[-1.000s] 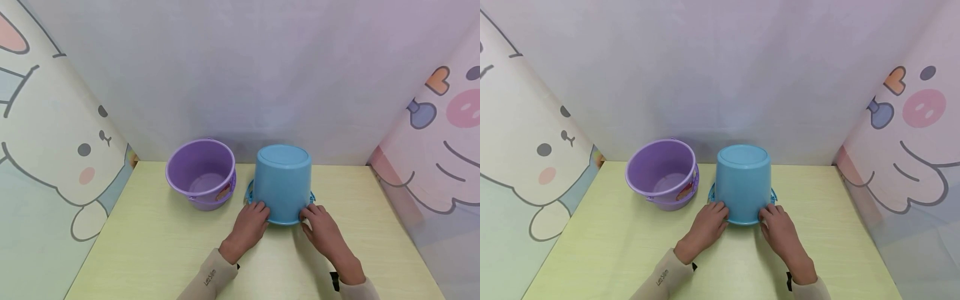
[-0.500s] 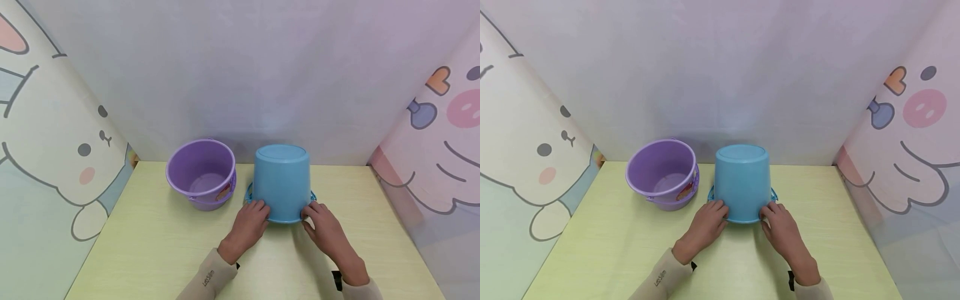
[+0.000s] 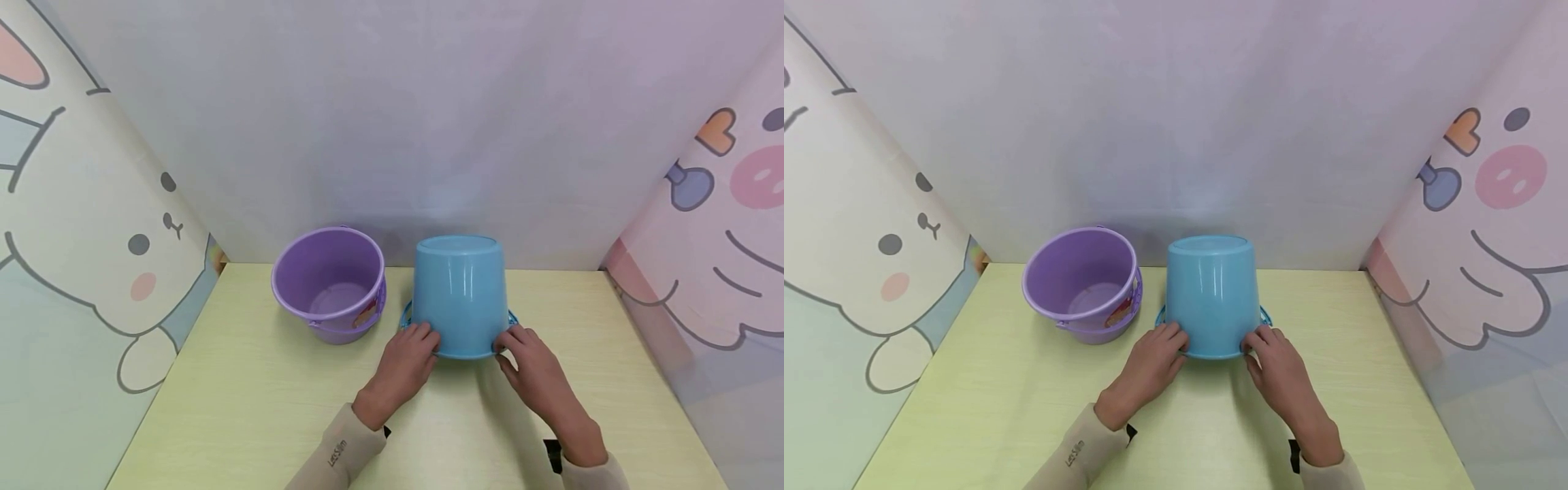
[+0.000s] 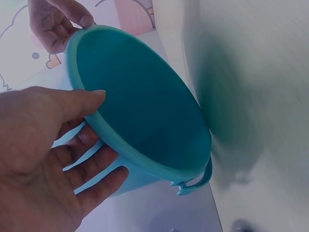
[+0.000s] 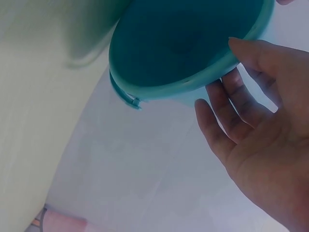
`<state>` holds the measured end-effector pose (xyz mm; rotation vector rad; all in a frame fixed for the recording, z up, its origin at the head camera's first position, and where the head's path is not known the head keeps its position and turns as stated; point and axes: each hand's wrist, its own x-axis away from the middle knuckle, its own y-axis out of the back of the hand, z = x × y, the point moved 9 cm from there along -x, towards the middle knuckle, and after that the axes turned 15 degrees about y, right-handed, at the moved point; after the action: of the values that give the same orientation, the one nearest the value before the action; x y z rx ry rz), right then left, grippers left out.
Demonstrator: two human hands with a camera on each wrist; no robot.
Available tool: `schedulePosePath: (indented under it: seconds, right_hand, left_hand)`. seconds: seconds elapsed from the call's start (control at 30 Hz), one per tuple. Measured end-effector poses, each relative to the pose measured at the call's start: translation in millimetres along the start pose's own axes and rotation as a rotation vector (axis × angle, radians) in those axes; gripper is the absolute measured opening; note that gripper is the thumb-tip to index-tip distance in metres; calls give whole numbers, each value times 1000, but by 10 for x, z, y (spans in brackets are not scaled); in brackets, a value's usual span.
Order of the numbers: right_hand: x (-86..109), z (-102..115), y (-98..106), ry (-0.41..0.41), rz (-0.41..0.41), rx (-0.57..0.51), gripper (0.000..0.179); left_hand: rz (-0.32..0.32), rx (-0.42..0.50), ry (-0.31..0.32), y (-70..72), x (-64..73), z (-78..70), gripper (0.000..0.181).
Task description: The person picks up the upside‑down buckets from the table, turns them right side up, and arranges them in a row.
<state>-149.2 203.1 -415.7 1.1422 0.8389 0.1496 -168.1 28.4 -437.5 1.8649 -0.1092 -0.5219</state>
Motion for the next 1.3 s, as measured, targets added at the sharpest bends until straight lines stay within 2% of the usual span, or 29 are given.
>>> schedulePosePath:
  seconds: [0.23, 0.47, 1.0, 1.3]
  right_hand:
    - [-11, 22, 64, 40, -54, -7, 44]
    - [-19, 44, 137, 91, -119, -9, 47]
    - [-78, 28, 218, 79, -132, -15, 44]
    - [-128, 38, 301, 80, -172, -11, 45]
  left_hand:
    - [-43, 33, -9, 79, 4, -1, 22]
    - [-56, 65, -10, 126, -9, 13, 22]
    - [-88, 129, -17, 267, -22, -2, 24]
    - [-100, 186, -11, 366, -44, -11, 22]
